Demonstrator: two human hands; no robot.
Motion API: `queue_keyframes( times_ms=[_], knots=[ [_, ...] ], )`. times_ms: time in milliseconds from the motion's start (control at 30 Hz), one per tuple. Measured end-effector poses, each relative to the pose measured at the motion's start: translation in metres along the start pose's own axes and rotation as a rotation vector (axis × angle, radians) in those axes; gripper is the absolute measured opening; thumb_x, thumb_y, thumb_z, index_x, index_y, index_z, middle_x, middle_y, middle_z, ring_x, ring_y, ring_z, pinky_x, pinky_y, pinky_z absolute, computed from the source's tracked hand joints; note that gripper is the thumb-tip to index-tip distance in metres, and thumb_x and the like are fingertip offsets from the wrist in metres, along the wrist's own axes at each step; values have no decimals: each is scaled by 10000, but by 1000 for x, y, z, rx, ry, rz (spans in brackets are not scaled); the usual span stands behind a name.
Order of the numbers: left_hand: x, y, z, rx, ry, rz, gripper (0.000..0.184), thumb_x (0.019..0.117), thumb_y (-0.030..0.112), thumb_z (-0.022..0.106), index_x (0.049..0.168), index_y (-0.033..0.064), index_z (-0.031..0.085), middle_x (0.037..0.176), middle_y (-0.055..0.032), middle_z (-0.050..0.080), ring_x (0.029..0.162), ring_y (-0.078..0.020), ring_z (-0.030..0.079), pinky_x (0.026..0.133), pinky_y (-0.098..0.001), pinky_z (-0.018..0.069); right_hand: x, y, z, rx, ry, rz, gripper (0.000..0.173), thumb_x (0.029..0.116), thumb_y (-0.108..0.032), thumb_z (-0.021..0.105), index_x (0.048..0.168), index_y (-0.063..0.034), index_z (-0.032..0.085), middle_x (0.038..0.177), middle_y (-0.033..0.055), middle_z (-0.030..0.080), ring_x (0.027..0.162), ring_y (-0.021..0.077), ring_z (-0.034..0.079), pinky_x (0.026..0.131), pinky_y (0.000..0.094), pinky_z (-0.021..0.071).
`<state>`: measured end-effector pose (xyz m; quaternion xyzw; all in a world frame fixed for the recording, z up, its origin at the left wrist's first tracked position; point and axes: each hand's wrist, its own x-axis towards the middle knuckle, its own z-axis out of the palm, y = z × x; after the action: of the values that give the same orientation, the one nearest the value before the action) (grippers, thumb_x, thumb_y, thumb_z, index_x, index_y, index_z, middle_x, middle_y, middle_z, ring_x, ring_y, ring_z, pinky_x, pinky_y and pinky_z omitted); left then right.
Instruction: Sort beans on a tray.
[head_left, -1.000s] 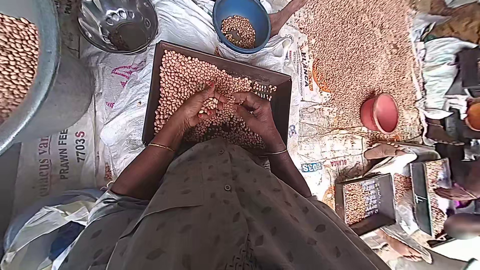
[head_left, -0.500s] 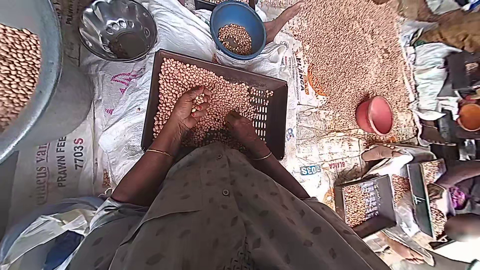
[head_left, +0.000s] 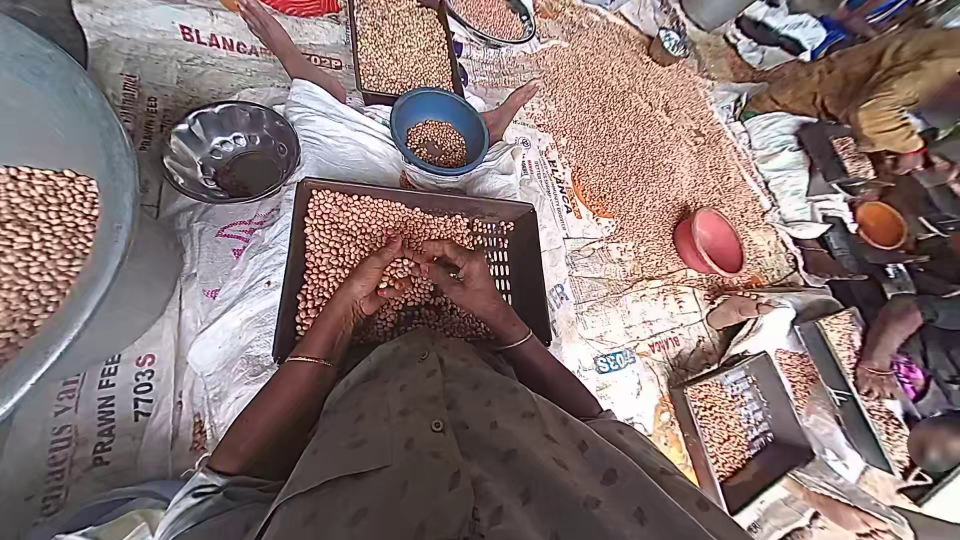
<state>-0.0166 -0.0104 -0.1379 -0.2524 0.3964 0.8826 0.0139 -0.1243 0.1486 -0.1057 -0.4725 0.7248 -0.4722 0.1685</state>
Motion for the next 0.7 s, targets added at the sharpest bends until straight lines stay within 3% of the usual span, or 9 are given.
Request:
queue_keyframes(
  times_ms=[100,167,233,333,400,500,567,633,700],
  knots=[
    [1,3,2,-76,-2,47,486,1134,338,251,1019,66,638,754,5,620,439,11,407,389,-110,313,8,20,-1,-241,16,-71,201,946,-81,668,1102,33,725,1059,168,735,992,265,718,897,423,587],
    [1,8,1,-160,89,107,412,1131,271,273,1010,69,612,728,24,580,415,26,385,368,-97,310,7,33,-8,-443,-236,32,255,978,-148,652,1180,-15,733,1266,176,690,1289,332,587,1105,492,444],
    [1,9,-5,-233,152,167,383,1125,266,290,987,79,595,696,37,545,400,28,376,355,-93,307,-3,44,-9,-578,-386,116,324,986,-157,633,1292,-82,704,1418,177,609,1420,373,461,1165,561,342],
    [1,2,-13,-264,151,230,363,1115,284,323,999,101,614,710,44,543,405,24,370,354,-97,301,-25,52,-26,-654,-338,201,260,982,-108,628,1216,-46,722,1330,220,639,1320,424,541,1080,619,416],
    [-1,-1,-14,-237,125,249,350,1111,306,339,997,132,622,730,57,545,406,27,348,357,-93,284,-40,57,-41,-632,-272,246,227,958,-92,655,1164,-40,735,1220,218,675,1198,413,616,975,596,499],
    [-3,-5,-13,-206,112,257,339,1108,349,359,1015,165,628,714,78,514,395,24,300,354,-101,255,-50,48,-65,-399,-404,337,224,971,-94,636,1155,-9,731,1157,201,709,1106,336,670,986,532,510],
    [-6,-8,-11,-188,103,260,334,1113,362,352,1031,177,618,722,80,494,399,18,281,356,-106,243,-49,51,-72,-196,-407,245,189,955,-93,651,1093,-7,746,1025,140,721,912,215,673,854,426,546],
    [-8,-8,-9,-188,107,254,329,1108,365,360,1015,183,619,714,79,490,396,14,277,353,-110,237,-37,48,-72,-220,-298,194,174,976,-44,635,1119,-35,734,1081,126,714,913,225,692,847,444,579],
    [-10,-7,-8,-192,105,244,333,1105,373,362,1007,184,618,709,80,492,390,13,277,346,-108,233,-25,36,-68,-403,-164,160,155,984,-19,619,1100,-43,720,1093,156,700,911,305,693,828,518,574]
  ],
)
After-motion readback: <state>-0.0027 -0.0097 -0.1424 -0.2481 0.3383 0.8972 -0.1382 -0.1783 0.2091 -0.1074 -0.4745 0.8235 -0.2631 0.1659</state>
